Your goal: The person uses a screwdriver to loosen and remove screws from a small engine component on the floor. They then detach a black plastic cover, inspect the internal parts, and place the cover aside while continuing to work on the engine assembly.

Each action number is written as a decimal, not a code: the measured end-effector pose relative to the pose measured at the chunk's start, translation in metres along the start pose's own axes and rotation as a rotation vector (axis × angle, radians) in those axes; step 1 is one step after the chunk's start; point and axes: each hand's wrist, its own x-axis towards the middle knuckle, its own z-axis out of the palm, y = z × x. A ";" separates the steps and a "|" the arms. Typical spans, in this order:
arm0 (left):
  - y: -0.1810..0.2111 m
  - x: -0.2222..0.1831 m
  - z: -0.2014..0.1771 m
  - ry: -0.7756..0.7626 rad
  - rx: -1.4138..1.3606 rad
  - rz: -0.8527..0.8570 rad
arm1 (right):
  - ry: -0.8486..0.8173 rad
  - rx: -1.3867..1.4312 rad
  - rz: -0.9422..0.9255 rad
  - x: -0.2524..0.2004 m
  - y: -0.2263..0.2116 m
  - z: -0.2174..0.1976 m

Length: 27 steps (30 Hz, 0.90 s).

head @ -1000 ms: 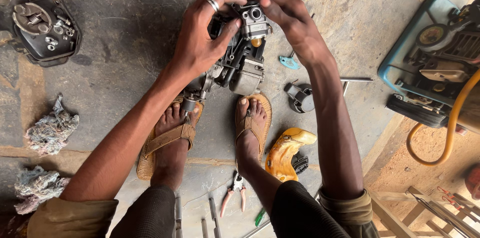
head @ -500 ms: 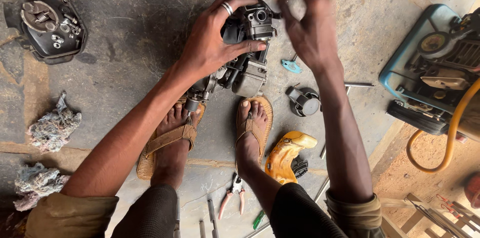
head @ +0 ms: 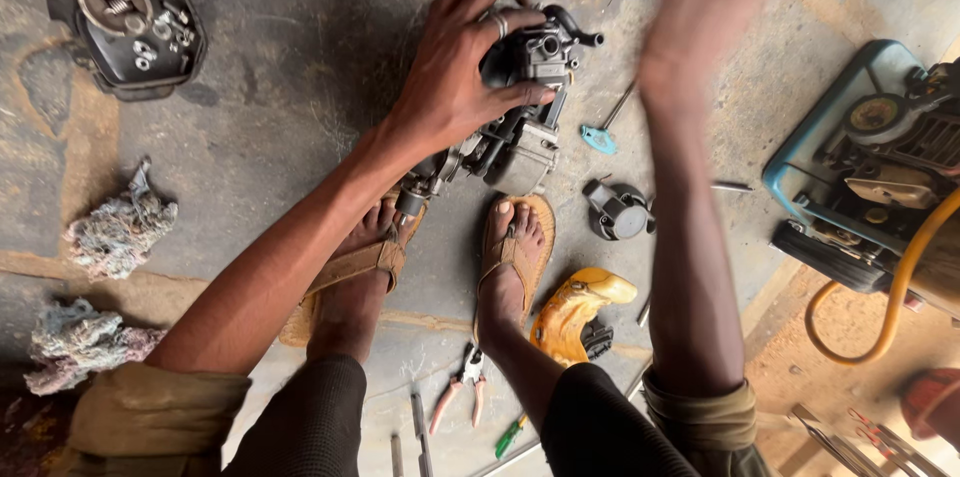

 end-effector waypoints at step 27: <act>0.014 0.005 -0.025 -0.187 -0.072 0.041 | -0.520 0.032 0.655 -0.173 0.013 -0.161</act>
